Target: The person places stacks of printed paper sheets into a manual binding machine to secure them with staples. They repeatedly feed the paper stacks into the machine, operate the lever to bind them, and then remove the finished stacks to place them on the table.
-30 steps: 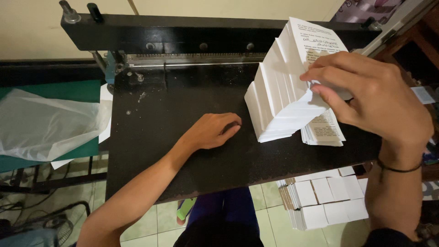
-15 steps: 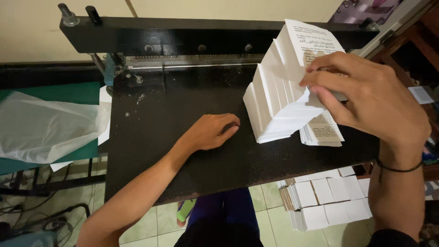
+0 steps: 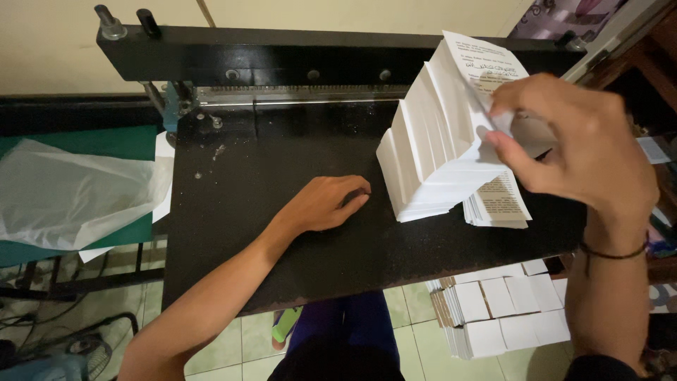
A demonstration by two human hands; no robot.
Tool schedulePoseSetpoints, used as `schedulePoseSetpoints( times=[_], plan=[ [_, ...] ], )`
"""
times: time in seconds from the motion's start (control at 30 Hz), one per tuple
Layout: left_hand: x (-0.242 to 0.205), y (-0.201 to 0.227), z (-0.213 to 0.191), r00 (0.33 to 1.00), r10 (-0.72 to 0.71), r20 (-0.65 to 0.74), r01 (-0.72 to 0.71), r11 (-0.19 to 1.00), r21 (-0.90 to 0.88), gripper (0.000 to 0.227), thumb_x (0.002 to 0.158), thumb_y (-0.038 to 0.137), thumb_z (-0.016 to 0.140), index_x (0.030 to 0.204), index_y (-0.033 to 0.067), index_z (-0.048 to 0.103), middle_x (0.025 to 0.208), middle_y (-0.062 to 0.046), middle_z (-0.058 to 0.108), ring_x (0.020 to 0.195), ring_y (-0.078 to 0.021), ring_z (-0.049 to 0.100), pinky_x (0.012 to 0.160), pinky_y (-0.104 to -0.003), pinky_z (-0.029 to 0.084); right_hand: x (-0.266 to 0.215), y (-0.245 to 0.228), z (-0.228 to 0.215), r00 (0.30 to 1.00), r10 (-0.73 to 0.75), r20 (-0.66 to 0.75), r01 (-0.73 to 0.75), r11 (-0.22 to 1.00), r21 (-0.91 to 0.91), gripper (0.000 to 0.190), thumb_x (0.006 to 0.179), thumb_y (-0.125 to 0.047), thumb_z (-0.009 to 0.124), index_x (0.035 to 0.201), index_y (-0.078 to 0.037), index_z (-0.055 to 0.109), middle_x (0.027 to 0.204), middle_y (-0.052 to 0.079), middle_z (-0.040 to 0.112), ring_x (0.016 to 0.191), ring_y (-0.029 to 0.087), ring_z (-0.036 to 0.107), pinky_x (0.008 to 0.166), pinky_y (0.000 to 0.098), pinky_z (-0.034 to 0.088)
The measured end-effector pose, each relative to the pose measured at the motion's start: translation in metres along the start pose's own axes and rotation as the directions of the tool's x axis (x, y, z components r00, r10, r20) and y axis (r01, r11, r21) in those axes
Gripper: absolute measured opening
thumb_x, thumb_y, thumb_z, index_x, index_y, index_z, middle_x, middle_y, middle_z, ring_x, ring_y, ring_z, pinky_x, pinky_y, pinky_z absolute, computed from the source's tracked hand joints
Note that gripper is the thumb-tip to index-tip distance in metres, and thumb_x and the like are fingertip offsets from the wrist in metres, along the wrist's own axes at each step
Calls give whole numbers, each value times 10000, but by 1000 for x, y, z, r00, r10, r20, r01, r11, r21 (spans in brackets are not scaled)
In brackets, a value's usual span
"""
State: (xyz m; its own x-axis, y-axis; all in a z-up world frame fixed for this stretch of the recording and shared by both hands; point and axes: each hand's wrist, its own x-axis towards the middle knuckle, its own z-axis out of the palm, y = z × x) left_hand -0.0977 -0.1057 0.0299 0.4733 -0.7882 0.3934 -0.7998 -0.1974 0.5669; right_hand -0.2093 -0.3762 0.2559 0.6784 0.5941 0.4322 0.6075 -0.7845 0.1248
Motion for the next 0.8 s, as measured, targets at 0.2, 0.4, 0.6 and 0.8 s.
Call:
schedulePoseSetpoints(
  times=[0.2,0.4,0.6,0.8],
  plan=[
    [0,-2,2,1000,-17,3,17,1000,-1,259,1049,262,497,1168,97,657,1067,-36,741,592,-179,625,650,-374,522,-7,22,11,925,338,-175,-317,939,136,410,1042,-146,850,1204,37,520,1064,117,596,781,179,491,679,313,404],
    [3,-4,-13,996,32,-88,-30,999,26,162,1025,221,538,1111,112,621,1030,-84,706,724,-273,676,692,-445,486,-31,28,30,897,263,-356,-283,959,-4,33,1247,100,714,1247,107,746,1045,168,692,882,259,606,817,393,444],
    [-6,24,-60,948,54,-313,-167,923,-346,642,1057,596,330,1378,95,571,1232,-69,684,1030,-191,679,856,-353,538,10,-82,95,510,-177,-842,-284,889,-359,416,1155,-194,439,1140,106,727,1058,263,776,935,385,797,778,455,683],
    [-20,5,-97,699,-243,-672,10,944,-330,274,947,198,656,1178,132,525,1005,-27,667,911,-146,602,809,-312,521,69,-133,199,915,-144,-376,74,978,-194,331,1094,-244,513,1320,-80,692,1440,228,554,1349,400,501,1125,553,455]
  ],
)
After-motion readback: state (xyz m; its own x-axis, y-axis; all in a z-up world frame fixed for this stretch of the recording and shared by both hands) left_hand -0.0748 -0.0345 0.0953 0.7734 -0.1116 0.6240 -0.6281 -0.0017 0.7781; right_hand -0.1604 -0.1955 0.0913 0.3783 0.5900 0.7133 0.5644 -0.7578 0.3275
